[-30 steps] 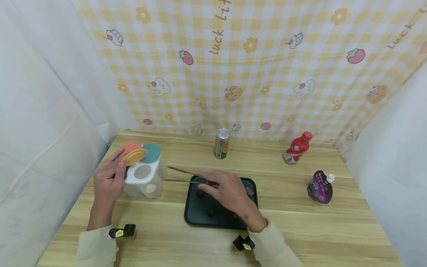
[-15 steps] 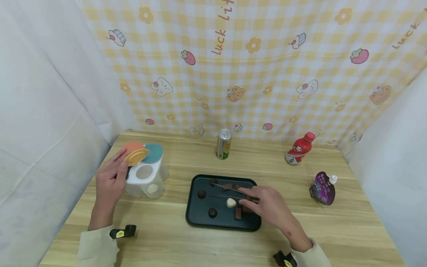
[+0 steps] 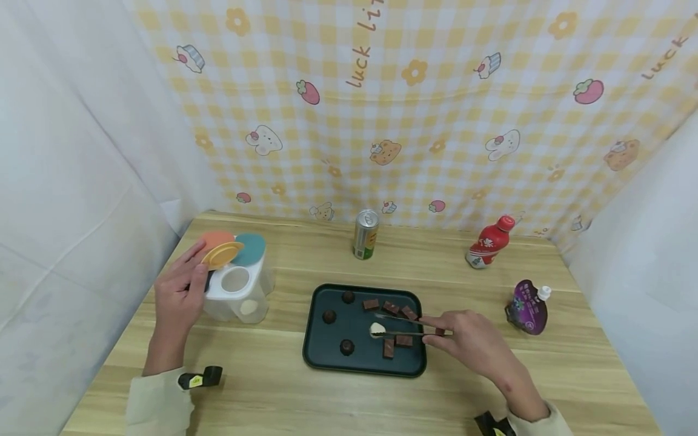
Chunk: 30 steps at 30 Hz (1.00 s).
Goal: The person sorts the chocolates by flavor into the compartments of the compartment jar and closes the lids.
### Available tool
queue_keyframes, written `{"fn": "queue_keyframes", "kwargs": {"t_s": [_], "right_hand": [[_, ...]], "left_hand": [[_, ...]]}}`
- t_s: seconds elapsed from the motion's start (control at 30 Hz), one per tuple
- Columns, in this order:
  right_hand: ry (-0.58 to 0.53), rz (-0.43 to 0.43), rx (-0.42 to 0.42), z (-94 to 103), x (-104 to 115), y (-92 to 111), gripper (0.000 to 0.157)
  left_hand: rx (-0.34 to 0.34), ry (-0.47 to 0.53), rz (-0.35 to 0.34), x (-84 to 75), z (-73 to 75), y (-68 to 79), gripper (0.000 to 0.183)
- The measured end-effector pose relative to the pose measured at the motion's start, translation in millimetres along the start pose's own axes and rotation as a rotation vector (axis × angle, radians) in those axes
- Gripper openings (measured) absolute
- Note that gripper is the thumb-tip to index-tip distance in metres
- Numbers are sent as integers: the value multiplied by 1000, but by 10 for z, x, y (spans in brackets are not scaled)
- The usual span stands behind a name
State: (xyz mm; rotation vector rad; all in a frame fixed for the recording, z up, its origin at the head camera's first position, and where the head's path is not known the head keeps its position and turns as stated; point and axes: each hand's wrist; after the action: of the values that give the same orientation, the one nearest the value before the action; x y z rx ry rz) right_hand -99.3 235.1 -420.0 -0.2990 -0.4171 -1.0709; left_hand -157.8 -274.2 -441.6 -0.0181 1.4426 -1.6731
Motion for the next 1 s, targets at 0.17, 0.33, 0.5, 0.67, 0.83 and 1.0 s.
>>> {"fn": "queue_keyframes", "kwargs": {"t_s": [0.17,0.33,0.5,0.67,0.83,1.0], "right_hand": [[-5,-14,24,7,-2,-16,31],[4,-27,35,-22,-15,-30,31],[-3,-35,43,-55,-34,-36,31],[-16,-44,42,-75,-43,-27,30],[-21,-48,39,-84,-44,-21,30],[-9,-33,31,-91,-49,-14,29]], "left_hand": [[1,6,4,0,4,0,25],[0,10,-1,0,-2,-1,25],[1,15,-7,9,-7,-1,25],[1,13,0,14,-7,-3,24],[1,16,5,11,-7,-10,23],[-1,13,5,-11,-7,-13,23]]}}
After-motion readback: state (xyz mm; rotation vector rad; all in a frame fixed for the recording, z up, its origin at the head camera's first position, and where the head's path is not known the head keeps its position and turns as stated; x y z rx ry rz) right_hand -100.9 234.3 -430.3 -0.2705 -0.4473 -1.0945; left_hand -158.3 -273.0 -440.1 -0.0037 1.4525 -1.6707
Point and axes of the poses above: each hand's wrist, its own y-axis away from the middle knuckle, its own z-axis out of the back of the hand, x = y × z, and after that the axes turned 1 degree about -y, right-handed
